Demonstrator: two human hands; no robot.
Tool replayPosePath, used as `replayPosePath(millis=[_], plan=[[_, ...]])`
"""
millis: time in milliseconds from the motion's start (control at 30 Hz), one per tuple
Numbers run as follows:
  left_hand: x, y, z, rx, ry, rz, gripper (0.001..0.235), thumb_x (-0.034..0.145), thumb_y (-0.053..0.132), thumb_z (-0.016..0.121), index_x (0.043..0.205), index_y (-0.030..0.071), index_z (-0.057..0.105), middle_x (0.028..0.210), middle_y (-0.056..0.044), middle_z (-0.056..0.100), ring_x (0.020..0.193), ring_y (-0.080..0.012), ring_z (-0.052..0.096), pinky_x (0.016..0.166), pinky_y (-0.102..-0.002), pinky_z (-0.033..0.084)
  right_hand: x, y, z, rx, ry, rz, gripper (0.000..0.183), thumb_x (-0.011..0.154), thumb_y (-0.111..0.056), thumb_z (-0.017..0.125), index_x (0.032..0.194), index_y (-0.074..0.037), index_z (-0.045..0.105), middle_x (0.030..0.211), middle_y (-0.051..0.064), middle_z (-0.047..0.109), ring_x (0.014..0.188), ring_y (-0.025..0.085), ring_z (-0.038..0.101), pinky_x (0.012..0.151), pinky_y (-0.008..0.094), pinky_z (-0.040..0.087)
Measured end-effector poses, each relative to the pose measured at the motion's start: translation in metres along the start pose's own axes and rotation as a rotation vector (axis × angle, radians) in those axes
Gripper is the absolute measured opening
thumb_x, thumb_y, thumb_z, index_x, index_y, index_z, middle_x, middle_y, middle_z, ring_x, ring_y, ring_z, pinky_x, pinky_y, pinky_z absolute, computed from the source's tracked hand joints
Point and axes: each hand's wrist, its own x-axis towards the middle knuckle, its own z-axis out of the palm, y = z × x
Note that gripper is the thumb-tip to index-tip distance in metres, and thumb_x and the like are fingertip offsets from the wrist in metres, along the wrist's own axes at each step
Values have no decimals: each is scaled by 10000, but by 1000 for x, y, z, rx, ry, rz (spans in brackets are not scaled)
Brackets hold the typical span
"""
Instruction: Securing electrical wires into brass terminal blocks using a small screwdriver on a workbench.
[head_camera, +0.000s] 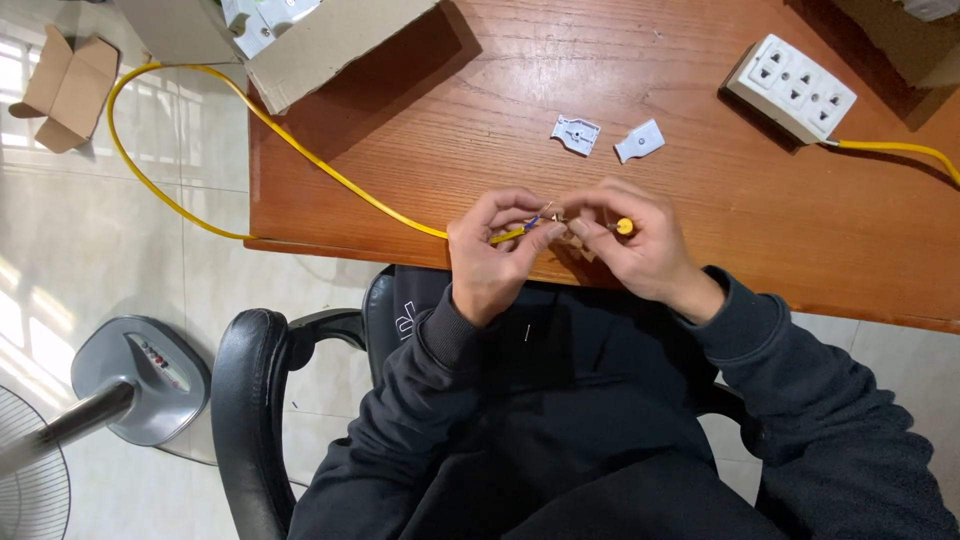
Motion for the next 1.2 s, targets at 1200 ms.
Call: replayPosePath(millis=[1200], plan=[[-4, 31, -15, 309, -98, 325, 311, 991, 152, 979, 1160, 112, 721, 1107, -42, 863, 629, -66, 664, 750, -217, 706, -10, -15, -82, -411, -78, -329, 336, 1238, -86, 659, 1104, 158, 847, 1005, 284, 797, 865, 383, 749, 768, 431, 542]])
